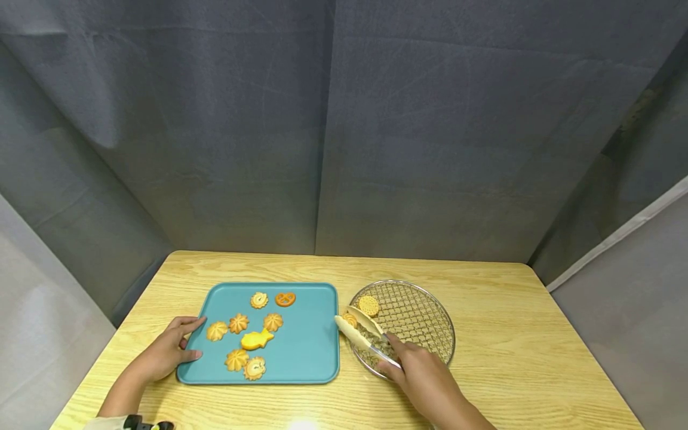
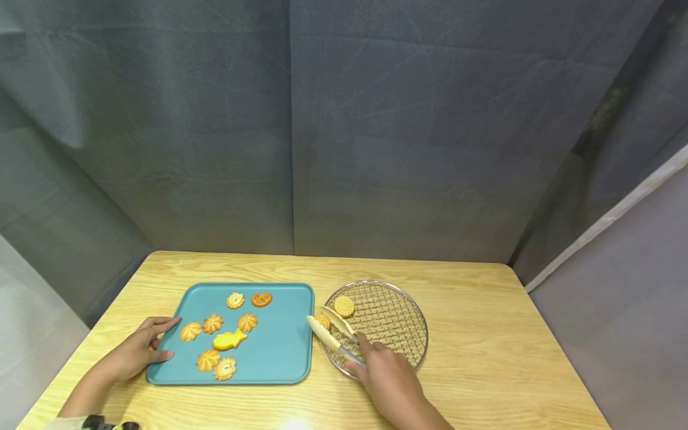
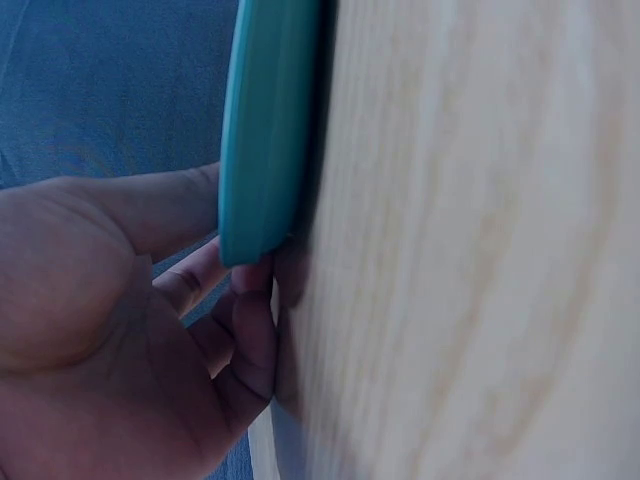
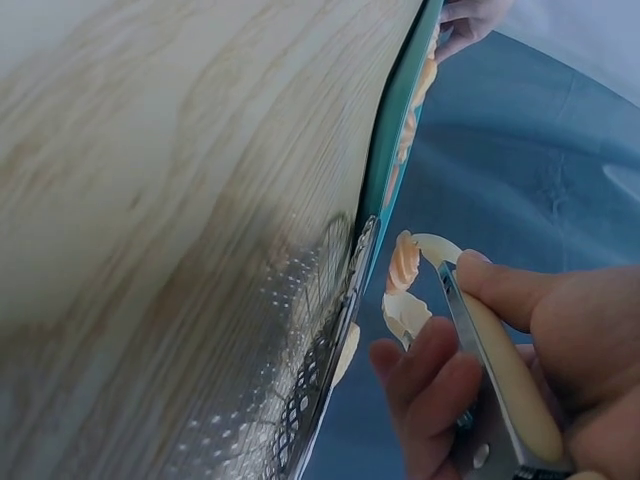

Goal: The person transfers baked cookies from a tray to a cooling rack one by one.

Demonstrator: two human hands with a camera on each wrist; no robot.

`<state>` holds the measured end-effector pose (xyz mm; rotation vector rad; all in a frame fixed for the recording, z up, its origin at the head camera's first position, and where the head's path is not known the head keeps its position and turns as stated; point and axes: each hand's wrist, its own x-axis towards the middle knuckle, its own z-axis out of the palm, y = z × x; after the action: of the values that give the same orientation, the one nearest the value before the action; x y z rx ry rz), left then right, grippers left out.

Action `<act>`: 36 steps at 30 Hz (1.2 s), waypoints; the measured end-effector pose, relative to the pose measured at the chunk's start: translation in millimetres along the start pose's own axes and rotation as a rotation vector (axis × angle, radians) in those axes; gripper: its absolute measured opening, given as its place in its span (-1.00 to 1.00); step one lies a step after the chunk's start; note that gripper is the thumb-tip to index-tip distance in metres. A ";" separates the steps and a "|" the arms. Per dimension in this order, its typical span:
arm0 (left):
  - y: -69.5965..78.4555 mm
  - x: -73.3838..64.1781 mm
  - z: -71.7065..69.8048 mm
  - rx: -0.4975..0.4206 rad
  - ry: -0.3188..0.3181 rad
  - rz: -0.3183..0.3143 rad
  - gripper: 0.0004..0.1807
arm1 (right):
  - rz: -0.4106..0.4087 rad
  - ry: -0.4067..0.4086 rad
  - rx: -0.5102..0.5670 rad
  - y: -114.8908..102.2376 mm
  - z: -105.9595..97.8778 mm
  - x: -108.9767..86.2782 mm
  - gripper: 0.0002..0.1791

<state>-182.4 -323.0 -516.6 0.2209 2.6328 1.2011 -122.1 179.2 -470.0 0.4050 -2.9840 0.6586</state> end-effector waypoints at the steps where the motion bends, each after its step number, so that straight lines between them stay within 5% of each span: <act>1: -0.2 0.0 0.1 0.001 0.000 -0.001 -0.10 | 0.003 -0.003 -0.003 0.5 -0.3 -0.1 -0.31; 36: 3.0 -0.9 -0.6 0.003 0.005 0.010 -0.10 | 0.061 -0.053 0.011 15.8 -4.3 -8.2 -0.34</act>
<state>-181.6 -321.6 -513.9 0.2319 2.6414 1.2024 -118.5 196.8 -473.4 0.3384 -3.0549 0.6799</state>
